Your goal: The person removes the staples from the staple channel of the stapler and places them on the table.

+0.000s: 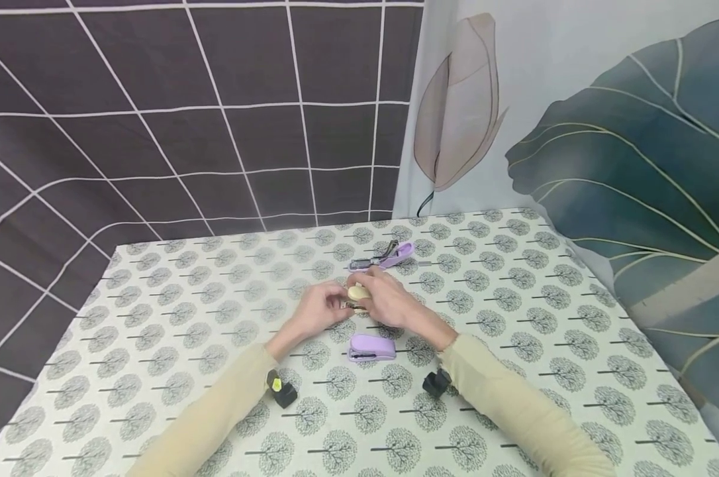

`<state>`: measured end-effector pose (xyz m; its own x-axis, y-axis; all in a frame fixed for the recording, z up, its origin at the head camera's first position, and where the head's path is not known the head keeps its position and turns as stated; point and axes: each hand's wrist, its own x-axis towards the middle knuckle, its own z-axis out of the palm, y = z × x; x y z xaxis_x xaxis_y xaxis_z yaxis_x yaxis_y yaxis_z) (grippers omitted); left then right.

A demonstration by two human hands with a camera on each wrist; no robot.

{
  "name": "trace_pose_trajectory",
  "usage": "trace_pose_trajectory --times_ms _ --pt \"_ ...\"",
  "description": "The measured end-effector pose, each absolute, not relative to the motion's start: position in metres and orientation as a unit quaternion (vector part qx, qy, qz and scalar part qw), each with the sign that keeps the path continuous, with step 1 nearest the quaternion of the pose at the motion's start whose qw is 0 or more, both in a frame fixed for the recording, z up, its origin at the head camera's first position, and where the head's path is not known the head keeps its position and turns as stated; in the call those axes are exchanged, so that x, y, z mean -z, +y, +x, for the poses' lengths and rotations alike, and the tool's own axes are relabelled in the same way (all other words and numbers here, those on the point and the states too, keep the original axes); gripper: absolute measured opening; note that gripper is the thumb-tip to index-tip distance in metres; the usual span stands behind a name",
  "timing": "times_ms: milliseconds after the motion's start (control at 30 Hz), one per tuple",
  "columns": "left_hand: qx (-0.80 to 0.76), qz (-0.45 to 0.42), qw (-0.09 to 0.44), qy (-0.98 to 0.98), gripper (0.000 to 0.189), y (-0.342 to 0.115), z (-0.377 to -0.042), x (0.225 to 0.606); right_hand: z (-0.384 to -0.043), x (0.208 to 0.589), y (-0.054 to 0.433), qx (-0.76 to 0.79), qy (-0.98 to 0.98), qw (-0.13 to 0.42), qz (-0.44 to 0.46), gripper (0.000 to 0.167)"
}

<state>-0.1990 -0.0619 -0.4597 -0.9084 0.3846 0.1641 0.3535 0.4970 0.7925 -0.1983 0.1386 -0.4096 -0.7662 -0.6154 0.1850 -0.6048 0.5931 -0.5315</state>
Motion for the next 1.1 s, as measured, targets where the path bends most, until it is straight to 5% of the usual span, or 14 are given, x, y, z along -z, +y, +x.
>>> trace_pose_trajectory --times_ms 1100 --pt "-0.417 0.211 0.03 0.884 0.025 -0.06 -0.199 0.454 -0.202 0.42 0.18 0.468 0.829 0.058 -0.3 0.029"
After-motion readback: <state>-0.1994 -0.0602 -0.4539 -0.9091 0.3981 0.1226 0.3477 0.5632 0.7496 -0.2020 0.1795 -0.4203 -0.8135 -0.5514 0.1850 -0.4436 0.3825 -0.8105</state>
